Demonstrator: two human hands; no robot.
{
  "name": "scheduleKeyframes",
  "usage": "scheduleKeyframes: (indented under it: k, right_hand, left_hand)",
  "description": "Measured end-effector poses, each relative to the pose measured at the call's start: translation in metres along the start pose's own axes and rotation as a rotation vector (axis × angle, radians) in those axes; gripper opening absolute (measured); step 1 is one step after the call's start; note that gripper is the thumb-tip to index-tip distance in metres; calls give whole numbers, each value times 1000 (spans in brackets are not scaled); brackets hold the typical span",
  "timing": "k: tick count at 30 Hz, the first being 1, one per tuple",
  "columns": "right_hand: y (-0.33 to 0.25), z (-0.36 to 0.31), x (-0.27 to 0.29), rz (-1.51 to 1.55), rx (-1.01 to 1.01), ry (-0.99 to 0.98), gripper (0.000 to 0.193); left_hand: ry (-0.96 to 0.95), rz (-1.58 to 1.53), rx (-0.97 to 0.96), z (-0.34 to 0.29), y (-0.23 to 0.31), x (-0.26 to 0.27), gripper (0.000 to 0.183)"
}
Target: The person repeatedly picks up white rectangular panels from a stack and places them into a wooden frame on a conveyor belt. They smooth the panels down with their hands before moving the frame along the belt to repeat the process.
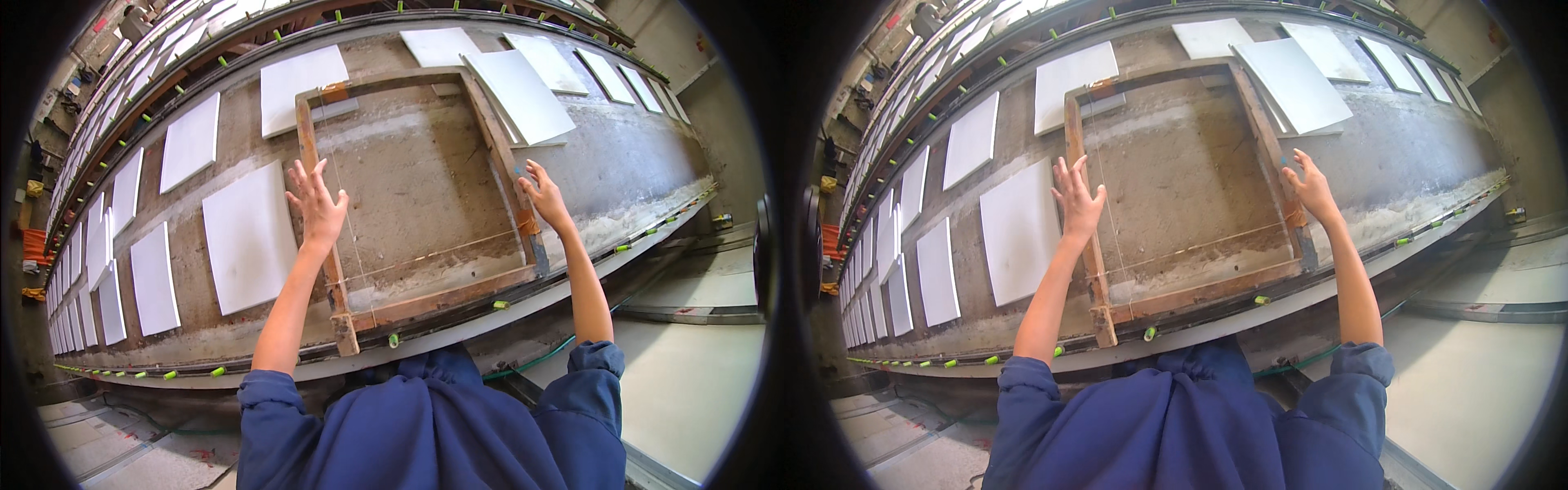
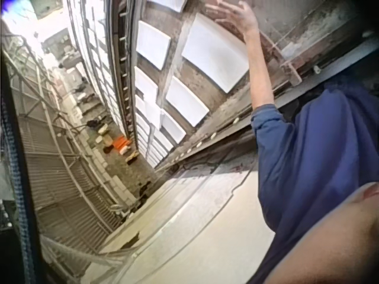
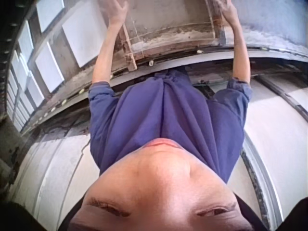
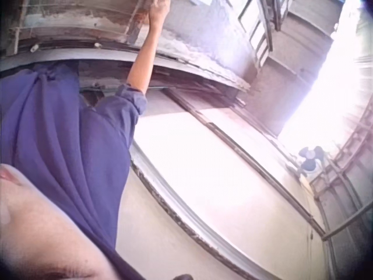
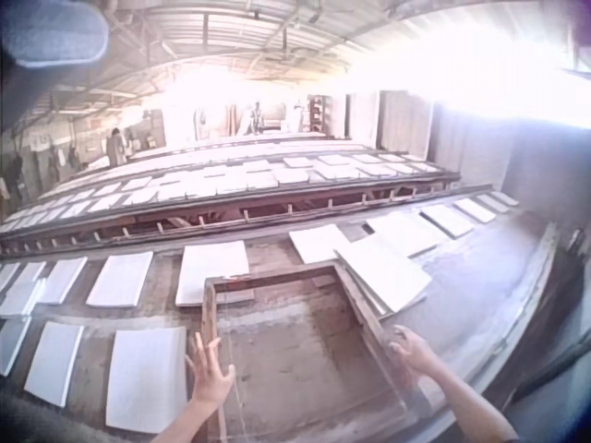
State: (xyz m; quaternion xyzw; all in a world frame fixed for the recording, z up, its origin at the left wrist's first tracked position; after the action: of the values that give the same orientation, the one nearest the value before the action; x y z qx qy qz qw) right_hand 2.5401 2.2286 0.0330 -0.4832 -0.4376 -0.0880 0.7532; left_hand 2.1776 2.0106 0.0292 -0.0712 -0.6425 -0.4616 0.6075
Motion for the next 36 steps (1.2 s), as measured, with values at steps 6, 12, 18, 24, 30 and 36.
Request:
scheduleKeyframes:
  k: [6,12,18,24,30,36]
  right_hand:
    - [60,28,25,1160,-471,341,66]
    - [96,69,-14,1597,-621,433,92]
    - [67,108,-9,1606,-941,679,106]
    - [78,131,26,1416,-804,489,66]
    - [81,146,68,1259,-404,508,47]
    - [138,266,106,1223,-238,199,66]
  left_hand:
    - [-100,-198,-190,11,97,-28,60]
    - [-211,-337,-305,15,215,-95,47]
    - [-86,-476,-320,27,295,-155,29]
    - [-334,-940,355,46,368,-179,73]
    - [-528,-1150,448,86,381,-212,100]
    - [-344,-1254,330,187,407,-239,111]
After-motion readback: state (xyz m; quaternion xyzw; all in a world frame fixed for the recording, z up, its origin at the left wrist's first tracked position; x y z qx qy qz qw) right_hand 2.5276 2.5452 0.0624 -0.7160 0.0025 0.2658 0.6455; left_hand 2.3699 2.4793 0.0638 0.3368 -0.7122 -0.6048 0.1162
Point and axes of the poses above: each hand's wrist, its own z-axis towards the middle knuckle, its own x-axis out of the back of the hand, y = z × x, the point moved 2 cm from there along z, towards the middle knuckle, and after that the axes turned 9 degrees about x, right-handed, at the moved point
